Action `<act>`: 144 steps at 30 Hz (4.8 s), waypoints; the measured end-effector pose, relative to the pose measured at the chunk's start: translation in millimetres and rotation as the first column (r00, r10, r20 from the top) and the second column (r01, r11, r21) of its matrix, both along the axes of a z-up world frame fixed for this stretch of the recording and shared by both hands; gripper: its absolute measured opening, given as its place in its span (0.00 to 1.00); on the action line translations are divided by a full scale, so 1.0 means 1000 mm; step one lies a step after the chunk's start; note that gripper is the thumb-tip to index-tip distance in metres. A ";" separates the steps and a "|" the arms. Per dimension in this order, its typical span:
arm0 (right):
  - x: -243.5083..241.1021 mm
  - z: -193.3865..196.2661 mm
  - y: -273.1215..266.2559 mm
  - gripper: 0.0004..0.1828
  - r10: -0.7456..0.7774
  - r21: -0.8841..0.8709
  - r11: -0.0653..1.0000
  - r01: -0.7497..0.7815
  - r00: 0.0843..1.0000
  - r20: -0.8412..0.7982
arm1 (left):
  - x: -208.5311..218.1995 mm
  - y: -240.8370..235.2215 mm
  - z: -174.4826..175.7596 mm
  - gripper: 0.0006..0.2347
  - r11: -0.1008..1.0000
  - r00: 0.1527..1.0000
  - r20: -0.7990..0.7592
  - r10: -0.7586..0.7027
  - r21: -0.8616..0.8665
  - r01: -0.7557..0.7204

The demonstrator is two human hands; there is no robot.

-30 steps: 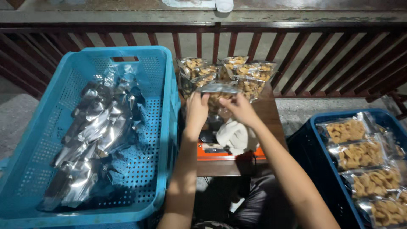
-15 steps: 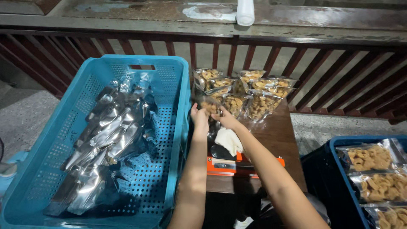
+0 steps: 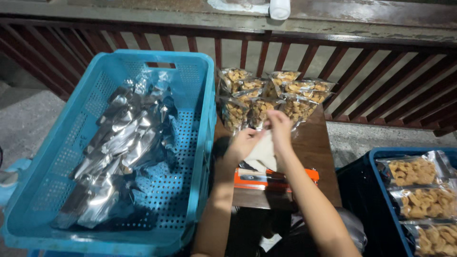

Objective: The person sits on the floor and repeatedly picks up clear plastic bags filled with snacks from a blue basket. They wipe the bags with a white cloth, fold the top, and seal them using an orange stapler before placing them on a wooden table.

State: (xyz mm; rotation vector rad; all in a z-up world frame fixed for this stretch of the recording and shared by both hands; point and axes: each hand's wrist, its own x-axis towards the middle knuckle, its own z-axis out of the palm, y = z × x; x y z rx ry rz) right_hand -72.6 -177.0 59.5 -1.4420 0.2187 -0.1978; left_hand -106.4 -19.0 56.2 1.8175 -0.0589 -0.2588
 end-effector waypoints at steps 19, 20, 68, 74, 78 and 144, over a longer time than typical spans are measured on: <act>-0.199 0.133 -0.045 0.32 0.865 -0.201 0.497 -0.844 0.501 0.032 | -0.234 0.048 0.255 0.14 0.984 0.666 0.734 -0.130 0.015 0.175; -0.201 0.131 -0.047 0.26 0.866 -0.341 0.496 -0.799 0.486 0.119 | -0.235 0.055 0.257 0.14 0.990 0.637 0.760 -0.130 0.067 0.121; -0.262 0.135 0.097 0.19 0.170 -0.433 0.870 0.234 0.682 0.711 | -0.259 0.076 0.284 0.10 0.834 0.496 0.868 -0.004 0.277 -0.477; -0.291 0.175 0.048 0.24 0.065 -0.349 0.910 0.225 0.752 0.656 | -0.261 0.080 0.279 0.22 0.980 0.498 0.856 0.138 -0.045 -0.194; -0.310 0.182 0.029 0.21 0.097 -0.311 0.947 0.074 0.861 0.499 | -0.257 0.066 0.253 0.22 0.968 0.791 0.605 0.092 -0.241 0.072; -0.257 0.234 0.120 0.22 0.922 -0.972 0.053 0.230 0.363 0.136 | -0.317 0.148 0.155 0.17 0.853 0.919 0.105 0.380 -0.425 -0.303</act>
